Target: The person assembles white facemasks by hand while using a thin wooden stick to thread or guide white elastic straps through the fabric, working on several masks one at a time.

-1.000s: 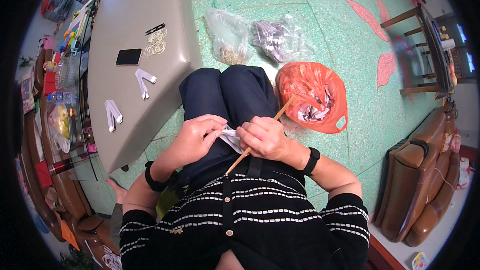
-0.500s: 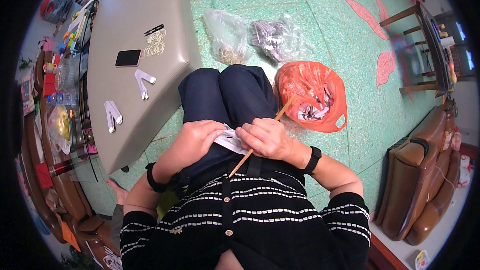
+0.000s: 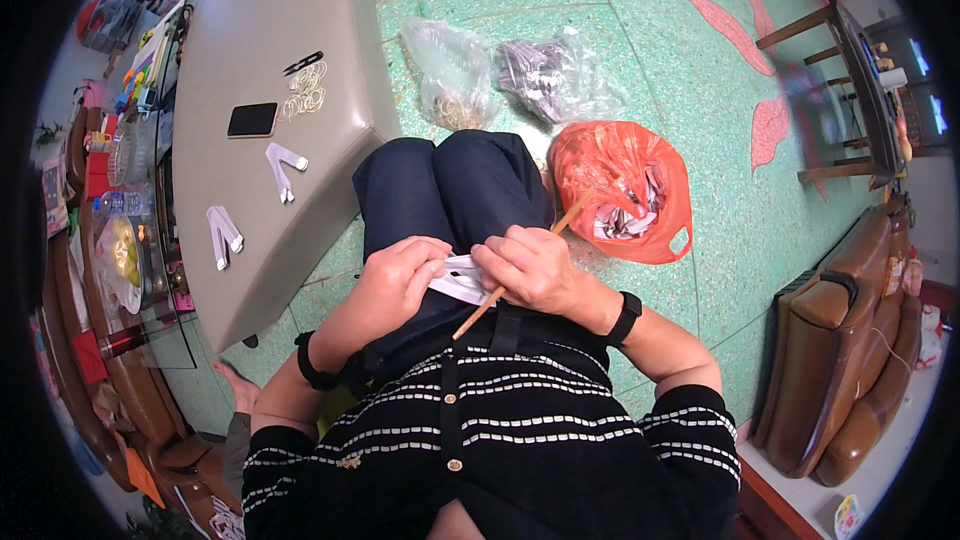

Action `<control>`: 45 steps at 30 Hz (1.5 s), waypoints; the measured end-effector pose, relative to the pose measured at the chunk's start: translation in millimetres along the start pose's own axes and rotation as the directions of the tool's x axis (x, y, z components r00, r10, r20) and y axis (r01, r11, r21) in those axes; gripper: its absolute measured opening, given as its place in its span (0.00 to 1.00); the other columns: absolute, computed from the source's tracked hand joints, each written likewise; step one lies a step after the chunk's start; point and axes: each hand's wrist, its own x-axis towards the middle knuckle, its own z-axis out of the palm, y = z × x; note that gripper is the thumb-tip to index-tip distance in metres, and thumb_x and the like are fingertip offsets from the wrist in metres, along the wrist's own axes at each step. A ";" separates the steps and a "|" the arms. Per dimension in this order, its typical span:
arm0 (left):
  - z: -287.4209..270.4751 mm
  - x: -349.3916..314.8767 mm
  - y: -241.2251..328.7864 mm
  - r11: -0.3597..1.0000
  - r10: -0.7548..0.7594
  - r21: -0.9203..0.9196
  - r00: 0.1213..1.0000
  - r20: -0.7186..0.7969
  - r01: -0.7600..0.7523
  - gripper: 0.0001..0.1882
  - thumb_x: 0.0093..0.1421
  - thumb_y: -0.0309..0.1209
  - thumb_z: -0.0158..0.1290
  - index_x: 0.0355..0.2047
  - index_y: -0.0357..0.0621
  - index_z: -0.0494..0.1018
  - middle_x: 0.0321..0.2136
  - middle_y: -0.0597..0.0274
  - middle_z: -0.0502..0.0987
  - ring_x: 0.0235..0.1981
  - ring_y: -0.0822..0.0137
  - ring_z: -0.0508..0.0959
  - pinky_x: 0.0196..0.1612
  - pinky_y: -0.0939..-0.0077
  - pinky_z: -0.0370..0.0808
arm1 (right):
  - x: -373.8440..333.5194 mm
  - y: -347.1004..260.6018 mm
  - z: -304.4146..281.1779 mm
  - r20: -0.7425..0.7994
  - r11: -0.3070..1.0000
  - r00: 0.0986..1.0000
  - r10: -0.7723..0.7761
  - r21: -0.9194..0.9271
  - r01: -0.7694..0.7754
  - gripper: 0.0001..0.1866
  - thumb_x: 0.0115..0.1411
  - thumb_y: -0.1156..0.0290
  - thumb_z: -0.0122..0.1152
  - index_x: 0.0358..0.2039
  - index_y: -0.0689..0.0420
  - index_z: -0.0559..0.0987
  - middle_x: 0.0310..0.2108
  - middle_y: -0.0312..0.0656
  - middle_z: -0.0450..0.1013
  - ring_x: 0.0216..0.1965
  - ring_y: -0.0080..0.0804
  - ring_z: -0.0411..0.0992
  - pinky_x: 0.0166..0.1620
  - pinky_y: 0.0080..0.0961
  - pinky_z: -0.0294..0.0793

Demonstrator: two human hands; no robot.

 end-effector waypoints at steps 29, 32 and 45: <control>2.6 4.8 0.1 0.987 0.096 -0.109 0.971 -0.218 -0.122 0.04 0.52 0.17 0.50 0.30 0.30 0.72 0.42 0.48 0.70 0.39 0.57 0.76 0.41 0.71 0.74 | 2.2 -6.1 -5.5 0.169 0.576 0.784 0.597 0.591 -0.566 0.07 0.50 0.79 0.62 0.25 0.60 0.71 0.35 0.39 0.73 0.22 0.15 0.66 0.23 0.14 0.65; 4.3 6.4 -0.5 0.988 0.141 -0.029 0.961 -0.239 -0.153 0.04 0.51 0.16 0.51 0.29 0.30 0.72 0.42 0.48 0.70 0.39 0.56 0.76 0.41 0.70 0.75 | 11.1 -6.9 -11.9 0.170 0.648 0.810 0.561 0.520 -0.557 0.08 0.50 0.80 0.62 0.23 0.61 0.70 0.35 0.40 0.73 0.23 0.19 0.68 0.24 0.15 0.66; 2.9 7.7 -3.4 0.993 0.076 -0.064 0.965 -0.250 -0.095 0.04 0.51 0.18 0.52 0.29 0.32 0.72 0.35 0.50 0.75 0.33 0.55 0.77 0.38 0.70 0.75 | 12.3 -4.1 -5.4 0.051 0.746 0.875 0.481 0.502 -0.439 0.09 0.49 0.79 0.62 0.21 0.60 0.69 0.31 0.42 0.74 0.22 0.24 0.71 0.24 0.19 0.69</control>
